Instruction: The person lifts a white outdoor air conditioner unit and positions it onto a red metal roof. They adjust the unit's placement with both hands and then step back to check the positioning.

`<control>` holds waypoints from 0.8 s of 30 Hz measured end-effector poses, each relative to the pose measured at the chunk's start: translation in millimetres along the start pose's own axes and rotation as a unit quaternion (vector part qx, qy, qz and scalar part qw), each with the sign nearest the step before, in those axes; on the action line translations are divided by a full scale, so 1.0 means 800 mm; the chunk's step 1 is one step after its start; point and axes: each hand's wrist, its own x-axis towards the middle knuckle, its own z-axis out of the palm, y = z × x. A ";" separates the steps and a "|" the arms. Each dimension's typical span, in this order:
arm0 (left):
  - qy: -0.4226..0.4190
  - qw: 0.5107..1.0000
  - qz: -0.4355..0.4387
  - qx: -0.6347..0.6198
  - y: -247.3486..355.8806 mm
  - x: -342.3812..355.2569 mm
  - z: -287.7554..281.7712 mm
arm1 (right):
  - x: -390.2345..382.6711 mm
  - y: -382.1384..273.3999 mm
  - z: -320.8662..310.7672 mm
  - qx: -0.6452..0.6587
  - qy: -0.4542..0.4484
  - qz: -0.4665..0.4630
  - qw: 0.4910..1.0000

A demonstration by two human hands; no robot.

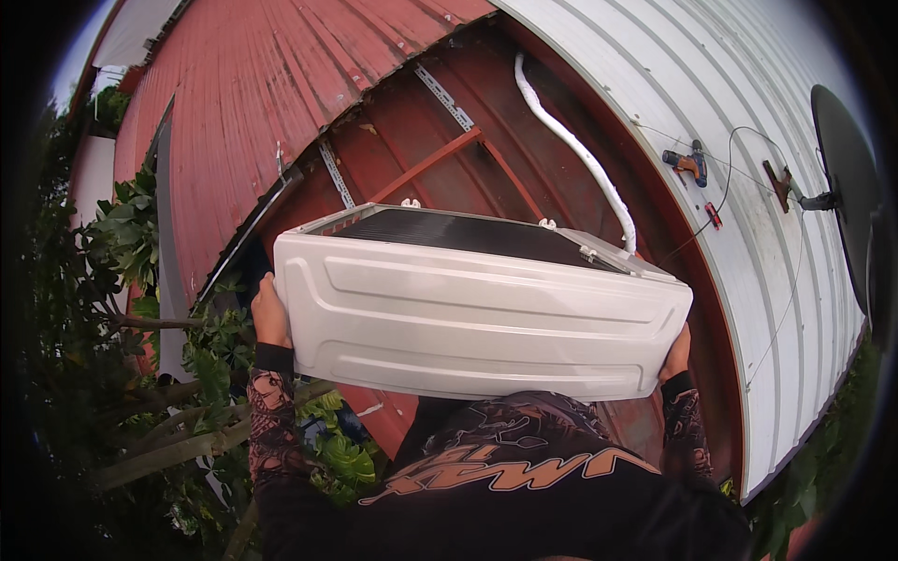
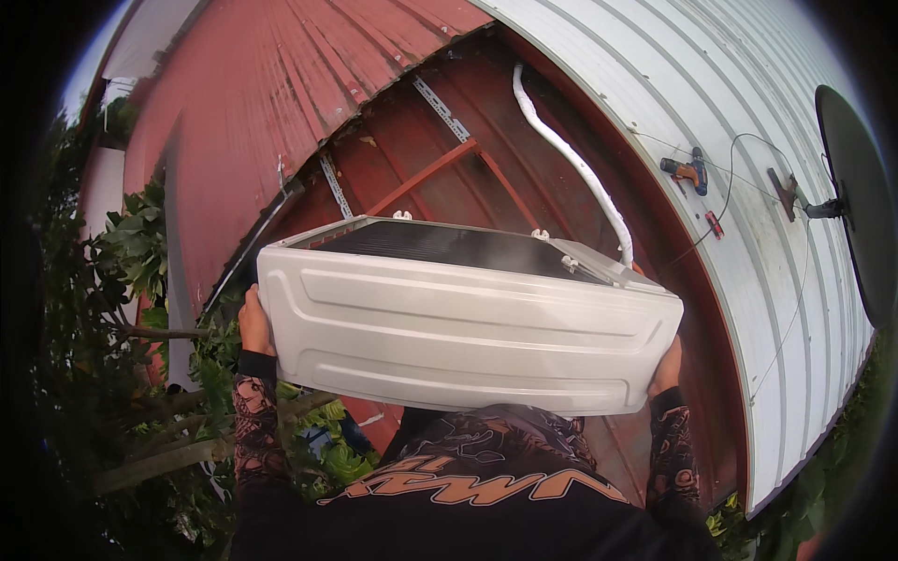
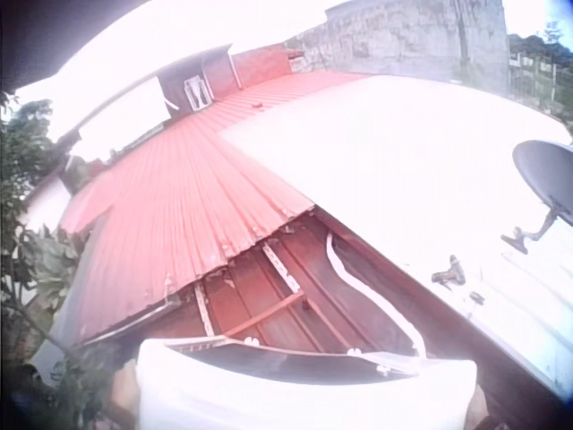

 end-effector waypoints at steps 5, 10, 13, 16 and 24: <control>-0.004 0.999 -0.051 -0.002 -0.038 0.092 0.004 | 0.016 0.002 0.042 0.022 -0.006 0.003 1.000; -0.029 0.998 -0.058 -0.014 -0.081 0.229 -0.007 | 0.013 -0.002 0.158 -0.058 0.041 -0.021 0.997; -0.020 0.996 -0.083 -0.022 -0.100 0.320 -0.036 | -0.004 -0.016 0.265 -0.099 0.060 -0.017 0.993; 0.023 0.995 -0.093 -0.022 -0.105 0.385 -0.082 | -0.005 -0.043 0.389 -0.124 0.056 -0.002 0.991; 0.106 0.971 -0.184 -0.109 -0.156 0.474 -0.167 | 0.025 -0.110 0.625 -0.268 0.014 -0.018 0.963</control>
